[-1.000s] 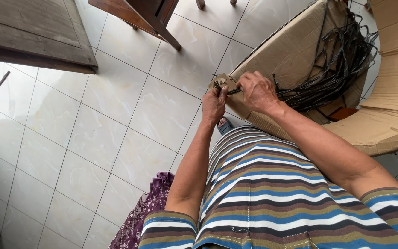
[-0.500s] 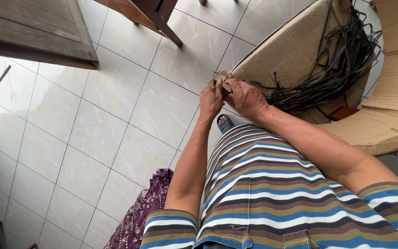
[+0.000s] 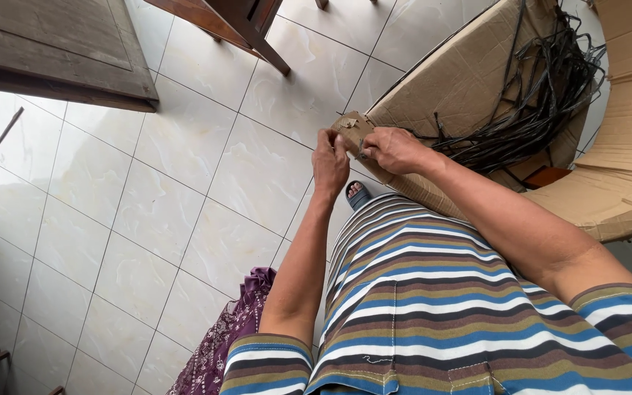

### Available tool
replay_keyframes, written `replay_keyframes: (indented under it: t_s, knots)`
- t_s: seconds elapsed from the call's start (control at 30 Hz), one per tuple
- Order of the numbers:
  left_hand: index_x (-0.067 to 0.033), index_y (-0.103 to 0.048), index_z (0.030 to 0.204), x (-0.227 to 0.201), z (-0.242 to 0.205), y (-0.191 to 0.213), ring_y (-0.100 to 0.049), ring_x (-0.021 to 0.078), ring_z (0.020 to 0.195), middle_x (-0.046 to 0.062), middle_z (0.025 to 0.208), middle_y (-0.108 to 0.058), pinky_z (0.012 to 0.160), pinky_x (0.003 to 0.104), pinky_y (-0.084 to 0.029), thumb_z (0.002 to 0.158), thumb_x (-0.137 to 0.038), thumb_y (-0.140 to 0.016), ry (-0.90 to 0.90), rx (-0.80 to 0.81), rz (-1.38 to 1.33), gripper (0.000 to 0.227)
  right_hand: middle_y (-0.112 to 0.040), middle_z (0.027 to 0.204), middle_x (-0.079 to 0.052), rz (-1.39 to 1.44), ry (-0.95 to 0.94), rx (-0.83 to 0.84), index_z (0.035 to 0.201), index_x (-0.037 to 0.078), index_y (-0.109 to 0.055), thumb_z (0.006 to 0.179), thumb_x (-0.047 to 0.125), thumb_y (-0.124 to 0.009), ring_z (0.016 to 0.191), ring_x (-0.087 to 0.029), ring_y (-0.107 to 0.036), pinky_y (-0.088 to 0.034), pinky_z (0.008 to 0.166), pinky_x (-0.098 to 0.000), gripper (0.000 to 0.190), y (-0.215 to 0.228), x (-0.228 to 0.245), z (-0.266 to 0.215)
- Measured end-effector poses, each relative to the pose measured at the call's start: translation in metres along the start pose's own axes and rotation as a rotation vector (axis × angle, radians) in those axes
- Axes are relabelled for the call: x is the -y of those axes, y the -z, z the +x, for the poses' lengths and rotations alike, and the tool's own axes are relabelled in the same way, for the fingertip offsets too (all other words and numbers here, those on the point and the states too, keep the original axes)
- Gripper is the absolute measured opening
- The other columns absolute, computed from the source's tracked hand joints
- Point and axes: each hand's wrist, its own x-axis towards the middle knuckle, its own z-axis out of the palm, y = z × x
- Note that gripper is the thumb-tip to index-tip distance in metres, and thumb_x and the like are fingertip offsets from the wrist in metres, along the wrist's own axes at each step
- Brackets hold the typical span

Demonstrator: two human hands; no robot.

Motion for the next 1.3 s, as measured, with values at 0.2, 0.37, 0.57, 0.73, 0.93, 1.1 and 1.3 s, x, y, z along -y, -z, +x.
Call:
replay_keyframes:
  t_s: [0.2,0.37,0.57,0.73,0.93,1.1,1.3]
  knots:
    - [-0.0129,-0.062,0.104,0.022,-0.036,-0.017,-0.069,0.03,0.084,0.01,0.09,-0.062,0.077,0.045,-0.056,0.074,-0.011,-0.07,-0.382,-0.012,0.32,0.03,-0.066,0.099,-0.015,0.218,-0.056,0.014,0.098,0.017,-0.073,0.101,0.031,-0.057,0.105,-0.041,-0.065,-0.05,0.089,-0.0517,0.022,0.003,0.001,0.0]
    - [-0.0136,-0.057,0.09,0.033,-0.025,-0.035,-0.068,0.0291,0.075,0.006,0.078,-0.058,0.07,0.039,-0.056,0.088,-0.031,-0.072,-0.565,-0.176,0.733,0.023,-0.065,0.096,-0.017,0.067,0.005,-0.034,0.092,0.016,-0.071,0.1,0.032,-0.059,0.101,-0.042,-0.066,-0.052,0.086,-0.0517,0.022,0.009,0.006,-0.003]
    - [-0.0156,-0.056,0.08,0.033,-0.017,-0.025,-0.067,0.0269,0.069,0.004,0.07,-0.055,0.063,0.038,-0.054,0.092,-0.031,-0.066,-0.661,-0.21,0.84,0.022,-0.062,0.092,-0.02,-0.001,0.052,-0.034,0.09,0.011,-0.068,0.099,0.028,-0.059,0.094,-0.047,-0.066,-0.054,0.08,-0.0572,0.022,0.015,0.012,0.004]
    - [-0.0179,-0.055,0.079,0.014,-0.018,-0.017,-0.067,0.0316,0.071,0.006,0.069,-0.057,0.063,0.043,-0.054,0.086,-0.031,-0.065,-0.523,-0.138,0.78,0.017,-0.061,0.089,-0.016,-0.005,0.068,-0.044,0.087,0.012,-0.065,0.102,0.026,-0.056,0.09,-0.045,-0.066,-0.054,0.077,-0.0543,0.022,0.019,0.019,0.005]
    - [-0.0173,-0.07,0.086,-0.008,-0.019,-0.003,-0.07,0.041,0.086,0.012,0.079,-0.069,0.073,0.052,-0.056,0.083,-0.034,-0.059,-0.049,0.097,0.596,0.02,-0.062,0.093,-0.017,-0.007,0.041,-0.036,0.088,0.012,-0.062,0.102,0.031,-0.056,0.093,-0.047,-0.066,-0.054,0.078,-0.0558,0.024,0.015,0.017,0.007]
    - [-0.0133,-0.075,0.091,0.018,-0.019,0.009,-0.074,0.0142,0.072,0.006,0.077,-0.077,0.066,0.028,-0.056,0.081,-0.024,-0.066,0.239,0.244,-0.063,0.017,-0.063,0.096,-0.019,0.012,0.011,-0.044,0.091,0.011,-0.061,0.103,0.03,-0.055,0.097,-0.048,-0.066,-0.054,0.08,-0.0578,0.023,0.021,0.014,0.005]
    - [-0.0064,-0.07,0.102,-0.004,-0.039,0.019,-0.075,0.0135,0.071,0.01,0.084,-0.077,0.062,0.02,-0.06,0.097,-0.017,-0.058,0.353,0.267,-0.592,0.017,-0.062,0.095,-0.018,0.024,0.028,-0.06,0.092,0.012,-0.061,0.104,0.029,-0.055,0.096,-0.047,-0.067,-0.055,0.08,-0.0563,0.021,0.016,0.011,0.009]
